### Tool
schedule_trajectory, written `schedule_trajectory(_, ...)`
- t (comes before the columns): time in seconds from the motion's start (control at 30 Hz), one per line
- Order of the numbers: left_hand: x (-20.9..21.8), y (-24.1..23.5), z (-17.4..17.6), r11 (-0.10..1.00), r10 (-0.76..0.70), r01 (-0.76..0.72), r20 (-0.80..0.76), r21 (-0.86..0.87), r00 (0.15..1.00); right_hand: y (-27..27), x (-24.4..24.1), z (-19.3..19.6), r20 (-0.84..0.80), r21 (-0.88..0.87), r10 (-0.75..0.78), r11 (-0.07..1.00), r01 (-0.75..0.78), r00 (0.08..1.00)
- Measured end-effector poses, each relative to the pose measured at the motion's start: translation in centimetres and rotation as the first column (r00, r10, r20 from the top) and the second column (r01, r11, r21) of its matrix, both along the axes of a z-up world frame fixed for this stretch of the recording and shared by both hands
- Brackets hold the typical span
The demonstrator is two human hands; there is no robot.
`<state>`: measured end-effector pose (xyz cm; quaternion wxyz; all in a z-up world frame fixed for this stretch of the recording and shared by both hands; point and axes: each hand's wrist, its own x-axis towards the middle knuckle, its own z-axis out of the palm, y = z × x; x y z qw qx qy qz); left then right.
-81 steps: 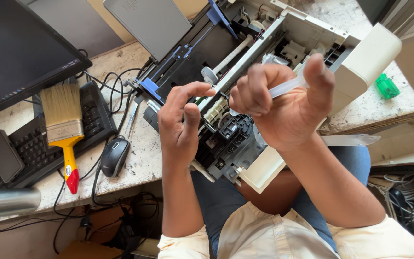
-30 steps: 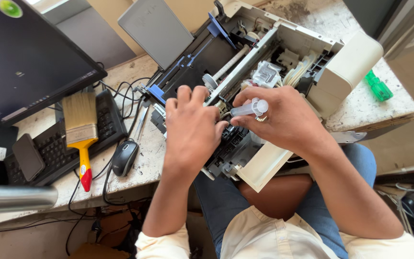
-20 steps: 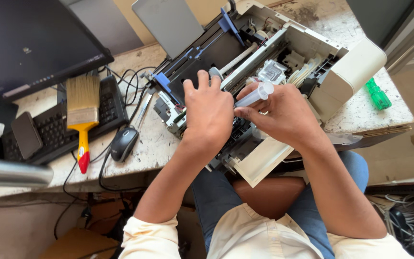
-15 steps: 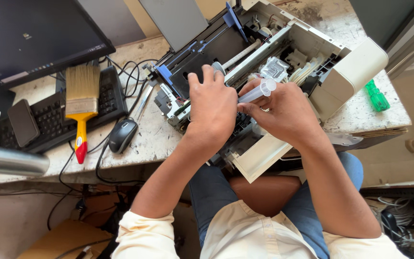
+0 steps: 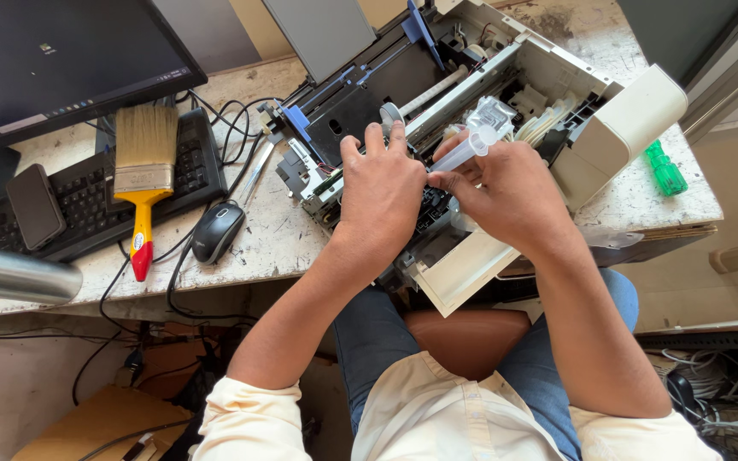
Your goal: The person uses a syringe to inject liquid into a disassembled printer's internal tubing and components. They retrieve a small cup from a drawer, pour liquid from a metal thermos into it, and continue injecting the liquid into different parts of the printer.
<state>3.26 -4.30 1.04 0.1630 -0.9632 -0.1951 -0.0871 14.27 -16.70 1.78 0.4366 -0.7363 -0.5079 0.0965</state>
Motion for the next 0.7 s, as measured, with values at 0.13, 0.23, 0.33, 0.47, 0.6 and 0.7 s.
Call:
schedule_trajectory(0.13,-0.1,0.4,-0.6,0.999,-0.035,0.037,0.086,-0.026,0.996,0.1,0.2,-0.2,-0.050,0.048,0.027,0.999,-0.025,0.998)
schedule_trajectory(0.23,-0.2,0.7,-1.0,0.997,-0.053,0.059,0.133,-0.040,0.990,0.3,0.4,-0.5,-0.052,0.019,0.007,1.000,-0.006,0.999)
schedule_trajectory(0.33,-0.3,0.9,-1.5,0.995,-0.060,0.072,0.147,-0.074,0.987,0.3,0.4,-0.6,-0.056,0.038,0.017,0.999,-0.015,0.998)
schedule_trajectory(0.47,-0.2,1.0,-2.1,0.994,-0.057,0.074,0.182,-0.086,0.982,0.4,0.3,-0.3,0.024,0.041,0.005,0.999,-0.006,1.000)
schedule_trajectory(0.6,-0.1,1.2,-2.7,0.990,-0.060,0.087,0.229,-0.110,0.972,0.8,0.3,-0.4,0.186,-0.145,-0.105,0.980,0.133,0.977)
schedule_trajectory(0.7,-0.3,1.2,-2.6,0.987,-0.027,0.073,0.297,-0.143,0.954,1.1,0.0,-0.6,0.057,0.102,-0.053,0.994,0.047,0.997)
